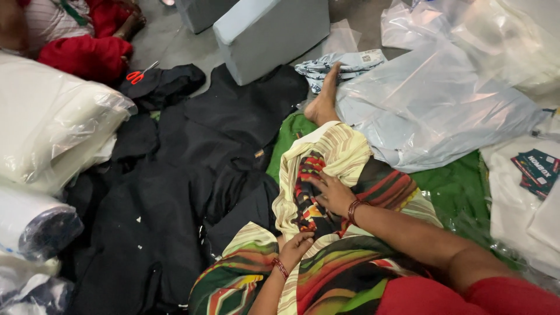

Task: The person packs foam and textile products into plastic bags.

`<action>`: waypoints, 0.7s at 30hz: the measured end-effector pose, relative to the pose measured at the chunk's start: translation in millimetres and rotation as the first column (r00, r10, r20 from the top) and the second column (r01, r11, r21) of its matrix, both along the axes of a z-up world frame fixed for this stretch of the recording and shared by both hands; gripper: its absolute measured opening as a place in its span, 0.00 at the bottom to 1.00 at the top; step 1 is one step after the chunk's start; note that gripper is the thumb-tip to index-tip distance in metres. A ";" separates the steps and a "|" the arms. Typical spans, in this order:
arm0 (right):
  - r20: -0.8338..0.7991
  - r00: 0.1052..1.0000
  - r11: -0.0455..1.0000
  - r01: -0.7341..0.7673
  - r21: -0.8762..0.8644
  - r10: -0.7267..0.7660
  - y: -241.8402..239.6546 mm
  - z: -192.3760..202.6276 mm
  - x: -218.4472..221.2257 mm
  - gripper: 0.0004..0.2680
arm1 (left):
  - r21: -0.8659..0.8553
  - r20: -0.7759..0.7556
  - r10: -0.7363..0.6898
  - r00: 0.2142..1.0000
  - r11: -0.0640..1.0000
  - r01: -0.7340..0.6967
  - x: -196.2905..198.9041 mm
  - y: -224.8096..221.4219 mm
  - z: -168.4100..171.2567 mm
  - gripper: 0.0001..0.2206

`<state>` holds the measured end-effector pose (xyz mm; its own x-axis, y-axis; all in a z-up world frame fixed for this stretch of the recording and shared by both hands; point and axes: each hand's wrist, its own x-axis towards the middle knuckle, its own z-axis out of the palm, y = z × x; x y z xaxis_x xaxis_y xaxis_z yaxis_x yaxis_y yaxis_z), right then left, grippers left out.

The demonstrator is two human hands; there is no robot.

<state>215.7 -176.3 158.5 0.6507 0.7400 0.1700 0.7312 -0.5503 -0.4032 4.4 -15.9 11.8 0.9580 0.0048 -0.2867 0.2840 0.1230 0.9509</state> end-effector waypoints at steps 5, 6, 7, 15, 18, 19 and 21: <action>-0.082 0.997 0.974 -0.013 -0.228 -0.006 -2.0 -12.1 0.5 0.23 | 0.017 0.007 -0.018 1.000 1.000 0.018 -1.2 2.3 11.4 0.16; -0.077 0.997 0.976 -0.019 -0.215 0.003 -2.5 -13.9 1.2 0.23 | 0.023 -0.009 -0.005 1.000 1.000 0.006 -1.9 2.6 10.8 0.16; -0.073 0.997 0.979 -0.027 -0.202 0.012 -3.1 -16.0 1.6 0.22 | 0.029 -0.027 0.008 1.000 1.000 -0.007 -2.9 2.9 10.1 0.16; -0.116 0.993 0.964 -0.030 -0.263 -0.001 -0.9 -12.1 1.2 0.22 | 0.034 -0.016 0.005 1.000 0.999 -0.004 -2.5 6.6 2.0 0.16; -0.102 0.995 0.962 -0.011 -0.272 -0.017 -1.1 -6.2 -1.2 0.23 | 0.070 -0.034 -0.013 0.999 0.997 0.016 -1.9 6.9 11.6 0.17; -0.085 0.996 0.963 0.010 -0.269 -0.034 -1.2 -2.1 -2.5 0.23 | 0.072 -0.067 -0.023 0.998 0.997 0.027 -1.8 6.8 16.5 0.17; -0.160 0.985 0.939 0.010 -0.344 -0.069 -0.7 12.3 -4.4 0.23 | 0.057 -0.063 -0.018 0.998 0.998 0.022 -2.2 7.3 12.6 0.17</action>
<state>211.2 -177.0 170.8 0.6779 0.7072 -0.2009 0.6443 -0.7031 -0.3009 2.2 -8.6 24.4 0.9384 0.0039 -0.3456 0.3447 0.0623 0.9366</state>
